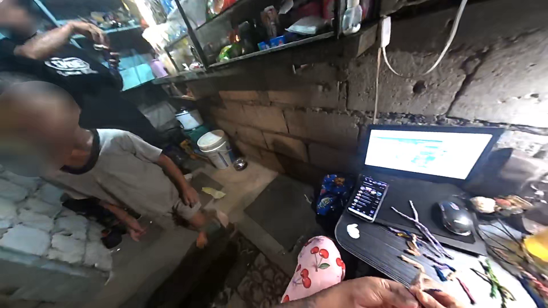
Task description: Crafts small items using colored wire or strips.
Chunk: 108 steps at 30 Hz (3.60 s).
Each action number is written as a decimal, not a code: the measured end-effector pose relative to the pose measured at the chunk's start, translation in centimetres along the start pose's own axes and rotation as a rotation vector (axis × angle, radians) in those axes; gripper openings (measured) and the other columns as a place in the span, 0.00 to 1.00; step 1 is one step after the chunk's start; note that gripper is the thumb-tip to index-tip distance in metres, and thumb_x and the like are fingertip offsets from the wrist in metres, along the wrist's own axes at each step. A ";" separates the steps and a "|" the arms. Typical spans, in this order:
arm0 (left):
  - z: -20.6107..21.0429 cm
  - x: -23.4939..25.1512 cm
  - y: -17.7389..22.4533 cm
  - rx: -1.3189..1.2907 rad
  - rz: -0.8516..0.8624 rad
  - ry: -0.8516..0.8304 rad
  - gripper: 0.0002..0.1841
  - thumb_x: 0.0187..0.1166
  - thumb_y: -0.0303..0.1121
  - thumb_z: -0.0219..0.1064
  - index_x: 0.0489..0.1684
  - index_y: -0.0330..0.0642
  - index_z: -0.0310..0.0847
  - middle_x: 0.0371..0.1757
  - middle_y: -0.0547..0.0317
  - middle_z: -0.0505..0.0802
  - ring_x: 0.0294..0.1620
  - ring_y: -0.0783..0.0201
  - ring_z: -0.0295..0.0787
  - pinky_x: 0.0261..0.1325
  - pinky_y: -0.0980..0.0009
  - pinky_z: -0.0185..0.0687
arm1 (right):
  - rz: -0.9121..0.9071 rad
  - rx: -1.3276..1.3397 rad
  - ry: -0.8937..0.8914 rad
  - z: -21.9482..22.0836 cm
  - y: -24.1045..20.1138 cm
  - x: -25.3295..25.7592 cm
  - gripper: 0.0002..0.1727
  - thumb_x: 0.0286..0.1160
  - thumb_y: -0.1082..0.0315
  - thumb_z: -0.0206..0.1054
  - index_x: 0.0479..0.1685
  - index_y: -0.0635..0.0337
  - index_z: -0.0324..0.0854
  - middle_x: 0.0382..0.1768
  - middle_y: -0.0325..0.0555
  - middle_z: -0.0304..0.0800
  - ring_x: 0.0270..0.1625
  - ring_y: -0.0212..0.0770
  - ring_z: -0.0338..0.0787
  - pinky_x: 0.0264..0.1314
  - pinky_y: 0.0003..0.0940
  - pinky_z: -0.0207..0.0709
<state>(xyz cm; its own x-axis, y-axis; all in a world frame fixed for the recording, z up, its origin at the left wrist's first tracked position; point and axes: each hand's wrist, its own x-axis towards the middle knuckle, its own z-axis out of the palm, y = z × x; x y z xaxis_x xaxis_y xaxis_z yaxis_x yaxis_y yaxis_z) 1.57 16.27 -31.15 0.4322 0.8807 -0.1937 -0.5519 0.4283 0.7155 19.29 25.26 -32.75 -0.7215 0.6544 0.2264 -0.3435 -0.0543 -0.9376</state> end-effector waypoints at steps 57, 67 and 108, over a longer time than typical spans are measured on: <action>1.4 0.3 1.3 1.242 0.571 0.605 0.08 0.71 0.30 0.68 0.32 0.33 0.89 0.34 0.51 0.90 0.43 0.59 0.88 0.52 0.62 0.82 | 0.190 -0.070 0.408 2.9 -1.0 0.9 0.05 0.69 0.70 0.71 0.28 0.55 0.83 0.26 0.30 0.89 0.32 0.24 0.86 0.43 0.23 0.80; 1.4 -1.5 3.2 0.045 -0.135 0.079 0.09 0.87 0.33 0.56 0.48 0.50 0.84 0.32 0.73 0.89 0.30 0.79 0.83 0.39 0.82 0.80 | 0.021 0.243 0.034 2.1 0.0 0.3 0.06 0.65 0.54 0.80 0.35 0.40 0.94 0.38 0.25 0.94 0.41 0.22 0.90 0.47 0.22 0.85; 6.1 -10.3 6.8 0.087 0.509 0.141 0.13 0.81 0.40 0.69 0.60 0.63 0.90 0.39 0.70 0.97 0.31 0.82 0.89 0.36 0.86 0.84 | 0.158 -0.516 0.622 -1.4 -0.2 2.5 0.09 0.82 0.70 0.63 0.47 0.70 0.80 0.39 0.41 0.90 0.40 0.28 0.90 0.50 0.28 0.86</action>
<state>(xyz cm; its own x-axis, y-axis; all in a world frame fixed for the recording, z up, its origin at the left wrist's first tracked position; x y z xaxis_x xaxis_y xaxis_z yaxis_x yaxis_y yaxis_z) -2.22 8.87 -20.20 0.0217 0.9939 0.1082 -0.6027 -0.0733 0.7946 18.39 28.01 -32.41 -0.2216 0.9745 0.0360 0.1635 0.0735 -0.9838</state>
